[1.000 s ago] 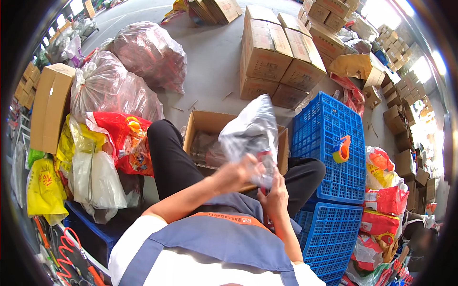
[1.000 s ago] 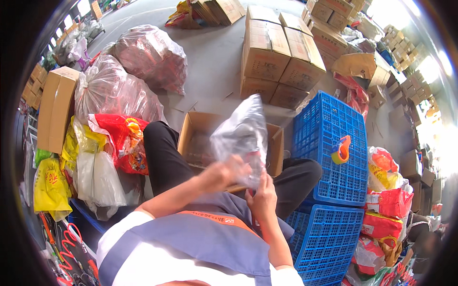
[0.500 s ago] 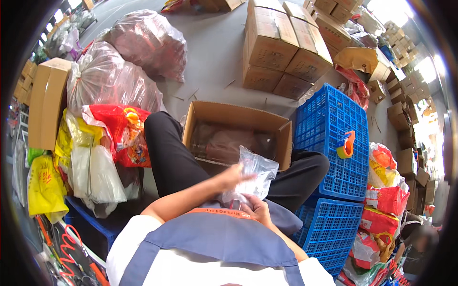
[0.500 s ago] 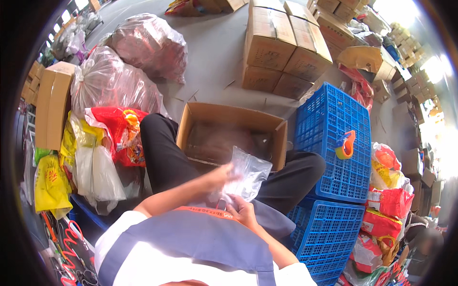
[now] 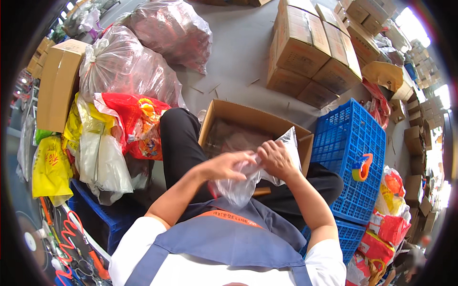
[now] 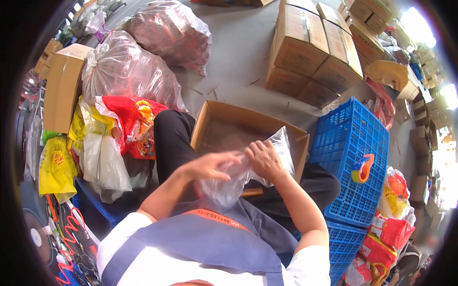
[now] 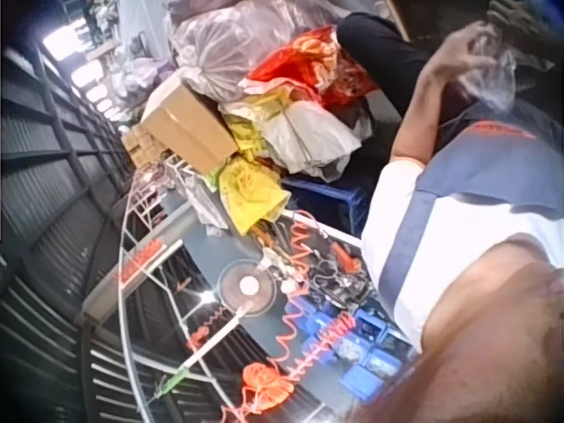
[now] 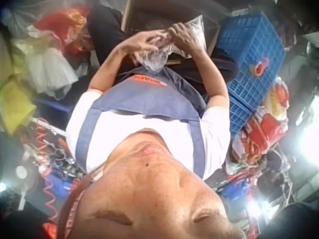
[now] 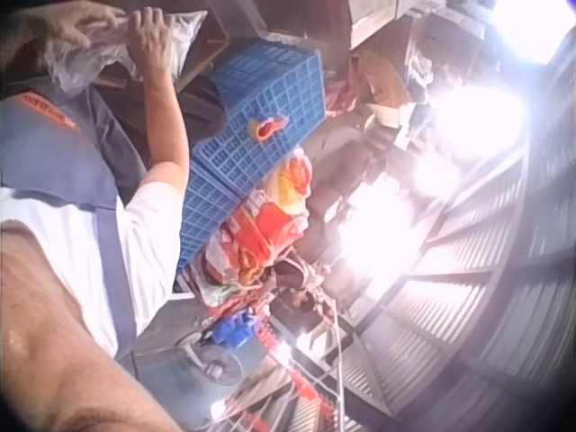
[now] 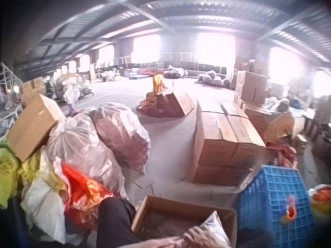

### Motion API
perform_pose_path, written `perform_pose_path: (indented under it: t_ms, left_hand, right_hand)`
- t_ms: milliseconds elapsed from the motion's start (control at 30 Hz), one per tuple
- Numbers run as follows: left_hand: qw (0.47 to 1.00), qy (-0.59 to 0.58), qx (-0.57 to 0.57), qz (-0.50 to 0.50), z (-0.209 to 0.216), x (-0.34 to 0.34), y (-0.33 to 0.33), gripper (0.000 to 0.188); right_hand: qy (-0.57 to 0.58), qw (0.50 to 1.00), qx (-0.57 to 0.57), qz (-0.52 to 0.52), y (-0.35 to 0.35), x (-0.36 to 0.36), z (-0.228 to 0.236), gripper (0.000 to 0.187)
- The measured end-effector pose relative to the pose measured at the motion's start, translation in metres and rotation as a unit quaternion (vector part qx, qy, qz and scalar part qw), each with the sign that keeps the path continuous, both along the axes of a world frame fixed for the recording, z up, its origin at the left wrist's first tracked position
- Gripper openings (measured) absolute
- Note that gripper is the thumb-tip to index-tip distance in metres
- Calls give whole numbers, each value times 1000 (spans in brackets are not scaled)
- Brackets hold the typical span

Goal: Packing manual hand tools into plastic bags and boxing them.

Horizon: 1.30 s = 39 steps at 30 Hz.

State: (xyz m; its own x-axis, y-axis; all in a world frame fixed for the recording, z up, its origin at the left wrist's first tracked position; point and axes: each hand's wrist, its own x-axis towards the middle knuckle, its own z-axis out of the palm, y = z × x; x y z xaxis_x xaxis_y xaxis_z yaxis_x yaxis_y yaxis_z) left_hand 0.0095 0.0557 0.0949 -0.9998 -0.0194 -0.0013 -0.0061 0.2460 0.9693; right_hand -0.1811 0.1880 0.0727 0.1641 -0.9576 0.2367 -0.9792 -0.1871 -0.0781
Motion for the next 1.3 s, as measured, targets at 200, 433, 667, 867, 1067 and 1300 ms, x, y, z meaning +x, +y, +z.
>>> perform_pose_path:
  t_ms: [200,433,667,867,1067,1300]
  left_hand:
    - [824,50,371,426,-45,35,-61,25]
    - [906,-167,276,275,-46,1,-51,14]
    - [921,-194,227,252,-47,-4,-50,17]
    - [935,-97,170,295,-49,18,-42,13]
    - [769,113,-42,628,-39,119,-43,20]
    - [362,-337,-493,716,-95,284,-60,70]
  right_hand:
    - [118,938,237,-223,-49,-86,-146,20]
    - [99,910,158,-371,-29,-88,-254,44]
    - [44,876,271,-396,-18,-55,-210,60]
    - [-35,850,403,-338,-37,-70,-225,68]
    - [-201,911,238,-269,6,-56,-163,44]
    - [-243,910,266,-203,-8,-3,-141,48]
